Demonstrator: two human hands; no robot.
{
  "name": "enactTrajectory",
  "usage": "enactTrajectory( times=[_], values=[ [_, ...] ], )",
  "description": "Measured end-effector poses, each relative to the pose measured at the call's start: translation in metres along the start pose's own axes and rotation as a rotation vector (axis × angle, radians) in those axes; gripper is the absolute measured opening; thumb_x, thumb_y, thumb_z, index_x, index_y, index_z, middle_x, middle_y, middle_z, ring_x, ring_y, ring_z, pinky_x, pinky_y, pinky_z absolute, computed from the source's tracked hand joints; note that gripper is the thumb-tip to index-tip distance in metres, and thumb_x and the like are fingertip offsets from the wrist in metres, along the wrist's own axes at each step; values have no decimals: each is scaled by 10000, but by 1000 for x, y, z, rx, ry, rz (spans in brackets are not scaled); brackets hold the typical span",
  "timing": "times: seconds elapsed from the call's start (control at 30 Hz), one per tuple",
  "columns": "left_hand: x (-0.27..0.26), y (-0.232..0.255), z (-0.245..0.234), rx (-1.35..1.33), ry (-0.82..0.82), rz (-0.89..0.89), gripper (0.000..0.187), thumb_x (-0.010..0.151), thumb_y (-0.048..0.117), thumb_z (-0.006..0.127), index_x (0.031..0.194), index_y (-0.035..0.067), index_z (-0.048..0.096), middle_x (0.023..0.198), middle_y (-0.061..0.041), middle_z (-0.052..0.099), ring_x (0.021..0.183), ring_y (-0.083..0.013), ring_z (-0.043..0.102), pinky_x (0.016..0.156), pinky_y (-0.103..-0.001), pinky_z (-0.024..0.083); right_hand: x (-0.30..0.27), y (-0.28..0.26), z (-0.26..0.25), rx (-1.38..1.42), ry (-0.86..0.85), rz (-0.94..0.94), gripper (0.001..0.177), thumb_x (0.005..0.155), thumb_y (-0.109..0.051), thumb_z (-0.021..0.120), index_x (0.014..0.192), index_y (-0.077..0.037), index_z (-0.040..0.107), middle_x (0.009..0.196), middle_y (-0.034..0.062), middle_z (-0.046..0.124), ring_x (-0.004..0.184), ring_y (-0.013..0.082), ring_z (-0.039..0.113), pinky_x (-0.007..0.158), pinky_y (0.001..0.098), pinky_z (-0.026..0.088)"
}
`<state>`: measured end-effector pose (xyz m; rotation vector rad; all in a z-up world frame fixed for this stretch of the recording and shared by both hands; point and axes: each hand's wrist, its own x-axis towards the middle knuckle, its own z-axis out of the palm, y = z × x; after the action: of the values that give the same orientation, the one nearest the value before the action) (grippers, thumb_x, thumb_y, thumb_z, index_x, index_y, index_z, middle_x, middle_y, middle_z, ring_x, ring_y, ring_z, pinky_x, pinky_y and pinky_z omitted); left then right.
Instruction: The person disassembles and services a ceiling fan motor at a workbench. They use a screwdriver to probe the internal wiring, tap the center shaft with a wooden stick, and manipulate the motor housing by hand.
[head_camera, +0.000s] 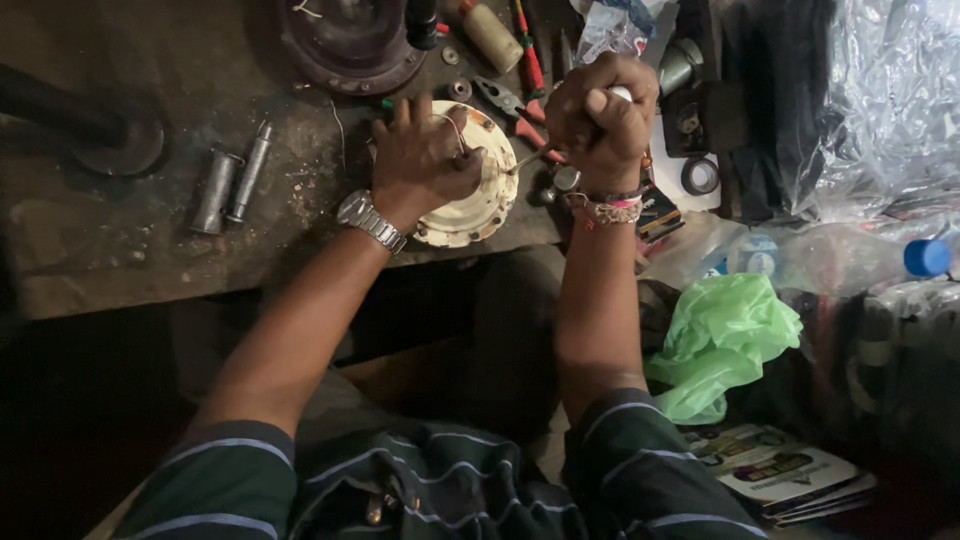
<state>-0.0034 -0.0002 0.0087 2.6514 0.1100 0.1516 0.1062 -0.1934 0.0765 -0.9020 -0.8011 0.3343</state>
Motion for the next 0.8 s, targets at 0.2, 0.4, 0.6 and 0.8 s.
enactTrajectory(
  times=[0.2, 0.4, 0.6, 0.8],
  values=[
    [0, 2, -8, -22, -77, -31, 648, 867, 503, 636, 1383, 111, 611, 1399, -268, 487, 1321, -464, 451, 946, -729, 410, 3, -1, 3, 1, -47, 6, 350, 950, -244, 684, 777, 20, 533, 521, 51, 421, 339, 93, 330, 332, 271, 266],
    [2, -1, -1, 24, -1, 25, 646, 846, 527, 649, 1331, 100, 630, 1372, -304, 472, 1258, -503, 444, 887, -770, 379, 4, 0, 0, -42, -82, 15, 349, 958, -241, 687, 774, 9, 528, 568, 119, 477, 351, 106, 326, 343, 277, 270],
    [1, 0, 0, 61, -55, 3, 639, 885, 524, 619, 1361, 98, 618, 1333, -271, 509, 1237, -455, 499, 907, -739, 399, 8, 2, -5, 45, -178, 1, 351, 964, -253, 668, 746, -19, 524, 496, 29, 430, 361, 102, 336, 317, 275, 280],
    [-3, -3, 9, 36, 78, 37, 629, 885, 548, 638, 1329, 102, 640, 1400, -279, 469, 1262, -464, 455, 878, -716, 409, -10, 10, 0, -55, 121, -100, 287, 992, -222, 662, 891, 11, 527, 593, 77, 433, 361, 108, 327, 339, 281, 260]
  ],
)
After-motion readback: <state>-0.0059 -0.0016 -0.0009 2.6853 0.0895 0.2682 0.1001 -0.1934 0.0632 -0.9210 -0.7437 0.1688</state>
